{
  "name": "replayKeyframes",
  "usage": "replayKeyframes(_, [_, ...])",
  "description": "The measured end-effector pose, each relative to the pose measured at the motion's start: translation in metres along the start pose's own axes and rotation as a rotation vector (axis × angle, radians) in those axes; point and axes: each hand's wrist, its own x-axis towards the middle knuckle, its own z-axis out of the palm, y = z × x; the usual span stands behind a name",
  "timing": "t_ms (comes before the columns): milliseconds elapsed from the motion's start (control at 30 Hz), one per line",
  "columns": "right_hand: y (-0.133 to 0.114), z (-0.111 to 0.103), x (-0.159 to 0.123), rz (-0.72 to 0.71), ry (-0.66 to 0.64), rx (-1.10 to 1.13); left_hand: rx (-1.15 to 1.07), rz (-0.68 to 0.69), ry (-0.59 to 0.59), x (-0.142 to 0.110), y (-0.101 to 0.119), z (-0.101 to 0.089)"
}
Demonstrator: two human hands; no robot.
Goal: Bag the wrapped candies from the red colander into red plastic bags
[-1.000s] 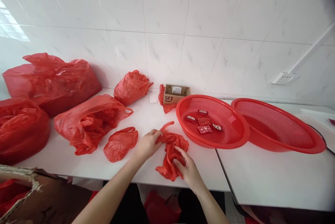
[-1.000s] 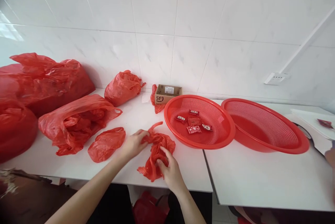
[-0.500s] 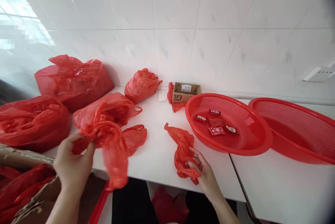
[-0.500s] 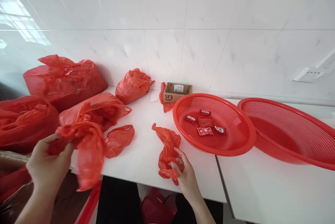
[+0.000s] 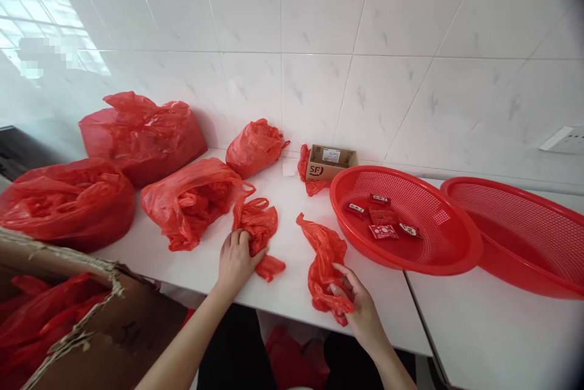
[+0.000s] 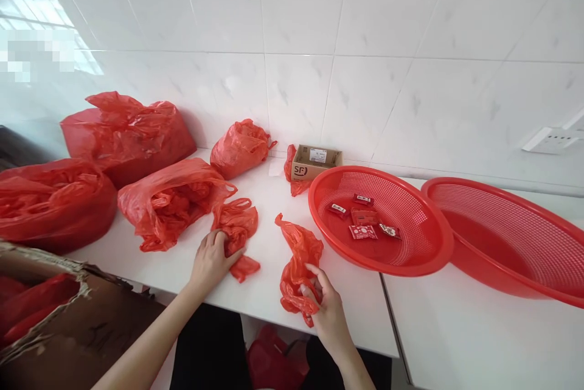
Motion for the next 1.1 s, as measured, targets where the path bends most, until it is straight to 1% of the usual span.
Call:
replayKeyframes(100, [0.0,-0.004,-0.004,-0.018,-0.012,-0.07,-0.031,0.02,-0.038,0.025,-0.008,-0.016])
replayKeyframes(167, [-0.007,-0.011,-0.011,-0.096,0.0,-0.195,-0.051,0.009,-0.028,0.038,-0.017,-0.033])
replayKeyframes(200, [-0.013,-0.014,-0.016,-0.167,0.027,-0.278,-0.061,-0.004,-0.016,0.043,-0.022,-0.043])
replayKeyframes(267, [-0.033,-0.016,-0.023,-0.358,0.136,-0.418,-0.076,-0.039,0.01,0.047,-0.032,-0.059])
replayKeyframes(333, [-0.059,-0.007,-0.021,-0.567,0.225,-0.48,-0.084,-0.076,0.024,0.048,-0.039,-0.067])
replayKeyframes(367, [-0.073,0.004,-0.015,-0.65,0.222,-0.482,-0.086,-0.093,0.028,0.047,-0.041,-0.068])
replayKeyframes(400, [-0.086,0.019,-0.005,-0.715,0.163,-0.482,-0.089,-0.107,0.033,0.047,-0.043,-0.068])
replayKeyframes(433, [-0.097,0.038,0.011,-0.756,0.067,-0.494,-0.093,-0.119,0.042,0.046,-0.043,-0.066])
replayKeyframes(500, [-0.111,0.08,0.053,-0.744,-0.108,-0.591,-0.103,-0.136,0.072,0.046,-0.043,-0.062])
replayKeyframes(533, [-0.113,0.102,0.078,-0.694,-0.17,-0.67,-0.111,-0.139,0.09,0.045,-0.042,-0.061])
replayKeyframes(567, [-0.113,0.123,0.104,-0.611,-0.225,-0.76,-0.119,-0.139,0.107,0.044,-0.042,-0.06])
replayKeyframes(633, [-0.107,0.158,0.153,-0.561,-0.25,-0.803,-0.135,-0.135,0.137,0.042,-0.045,-0.061])
replayKeyframes(667, [-0.103,0.172,0.173,-0.549,-0.266,-0.812,-0.141,-0.135,0.151,0.041,-0.049,-0.062])
replayKeyframes(733, [-0.093,0.191,0.202,-0.535,-0.286,-0.804,-0.145,-0.171,0.193,0.039,-0.058,-0.064])
replayKeyframes(767, [-0.088,0.197,0.209,-0.528,-0.293,-0.797,-0.142,-0.209,0.221,0.039,-0.063,-0.063])
replayKeyframes(833, [-0.078,0.207,0.213,-0.519,-0.304,-0.776,-0.129,-0.304,0.277,0.045,-0.072,-0.058])
replayKeyframes(900, [-0.07,0.213,0.203,-0.526,-0.321,-0.755,-0.116,-0.359,0.289,0.058,-0.076,-0.046])
replayKeyframes(1000, [-0.063,0.22,0.174,-0.542,-0.379,-0.74,-0.108,-0.338,0.195,0.085,-0.075,-0.023])
replayKeyframes(1100, [-0.06,0.215,0.145,-0.537,-0.491,-0.761,-0.114,-0.325,0.09,0.111,-0.076,-0.009])
